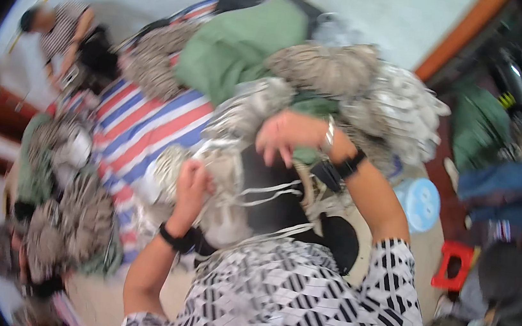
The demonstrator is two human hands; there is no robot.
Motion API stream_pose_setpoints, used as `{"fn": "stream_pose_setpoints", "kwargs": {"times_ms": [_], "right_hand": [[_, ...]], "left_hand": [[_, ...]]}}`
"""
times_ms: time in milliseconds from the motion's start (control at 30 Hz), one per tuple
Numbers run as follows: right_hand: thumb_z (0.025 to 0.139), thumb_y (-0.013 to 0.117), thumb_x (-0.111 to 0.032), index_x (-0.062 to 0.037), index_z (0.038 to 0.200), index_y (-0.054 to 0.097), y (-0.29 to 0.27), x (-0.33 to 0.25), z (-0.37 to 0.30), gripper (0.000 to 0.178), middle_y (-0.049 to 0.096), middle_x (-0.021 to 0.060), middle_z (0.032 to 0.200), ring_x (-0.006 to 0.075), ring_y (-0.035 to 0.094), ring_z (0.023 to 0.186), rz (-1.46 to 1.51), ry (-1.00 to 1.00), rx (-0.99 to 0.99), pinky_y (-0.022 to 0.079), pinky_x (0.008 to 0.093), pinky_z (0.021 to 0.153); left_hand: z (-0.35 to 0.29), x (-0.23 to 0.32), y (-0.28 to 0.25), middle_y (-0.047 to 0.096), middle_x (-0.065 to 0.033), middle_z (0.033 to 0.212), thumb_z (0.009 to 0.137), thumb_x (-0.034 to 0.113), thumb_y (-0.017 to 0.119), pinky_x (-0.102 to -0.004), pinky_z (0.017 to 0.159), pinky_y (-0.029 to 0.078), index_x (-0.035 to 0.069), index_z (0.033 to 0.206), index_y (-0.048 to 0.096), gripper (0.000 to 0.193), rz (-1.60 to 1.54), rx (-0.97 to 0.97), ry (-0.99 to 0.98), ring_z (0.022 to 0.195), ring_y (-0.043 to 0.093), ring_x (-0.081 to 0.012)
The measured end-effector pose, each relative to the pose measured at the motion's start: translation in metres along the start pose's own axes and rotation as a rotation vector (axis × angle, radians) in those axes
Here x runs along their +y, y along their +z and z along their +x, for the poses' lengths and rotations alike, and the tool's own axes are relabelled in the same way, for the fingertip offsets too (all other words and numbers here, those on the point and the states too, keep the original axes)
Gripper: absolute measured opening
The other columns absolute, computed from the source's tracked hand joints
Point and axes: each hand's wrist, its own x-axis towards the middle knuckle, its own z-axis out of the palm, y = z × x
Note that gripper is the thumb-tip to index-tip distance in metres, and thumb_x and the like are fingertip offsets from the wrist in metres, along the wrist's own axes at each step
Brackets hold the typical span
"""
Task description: The person threads white shoelaces through the eyelets of a white sneaker, pulling the laces tight and arranging them. The person works on a single shoe while sitting on the floor among piles of laces and other shoes.
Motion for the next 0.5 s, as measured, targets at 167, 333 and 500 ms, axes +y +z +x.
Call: {"fn": "stream_pose_setpoints", "kwargs": {"times_ms": [167,333,500], "right_hand": [[0.089,0.051,-0.015,0.0004,0.119,0.057,0.119,0.041,0.032,0.035,0.067,0.0095,0.073,0.0125,0.060,0.046,0.037,-0.087,0.239,0.050,0.0260,0.047],[0.084,0.057,-0.017,-0.0001,0.099,0.057,0.171,0.068,0.081,0.023,0.062,0.0242,0.082,0.0388,0.062,0.079,-0.363,-0.304,0.557,0.049,0.0440,0.068],[0.094,0.048,-0.019,-0.0004,0.082,0.059,0.157,0.040,0.064,0.024,0.062,0.0063,0.066,0.0120,0.057,0.045,0.019,-0.126,0.291,0.045,0.0260,0.044]], "left_hand": [[0.014,0.016,-0.002,0.055,-0.0025,0.072,0.096,0.019,0.048,-0.0246,0.053,0.045,0.004,0.093,0.050,0.015,-0.139,-0.050,-0.104,0.058,0.052,-0.0090],[0.009,0.011,0.000,0.055,-0.0048,0.073,0.094,0.015,0.049,-0.0274,0.058,0.044,0.001,0.092,0.051,0.014,0.396,0.062,0.250,0.063,0.052,-0.0105],[0.019,0.021,-0.001,0.060,-0.0071,0.081,0.097,0.012,0.045,-0.0258,0.066,0.046,0.001,0.092,0.049,0.013,0.321,0.075,0.223,0.071,0.056,-0.0120]]}}
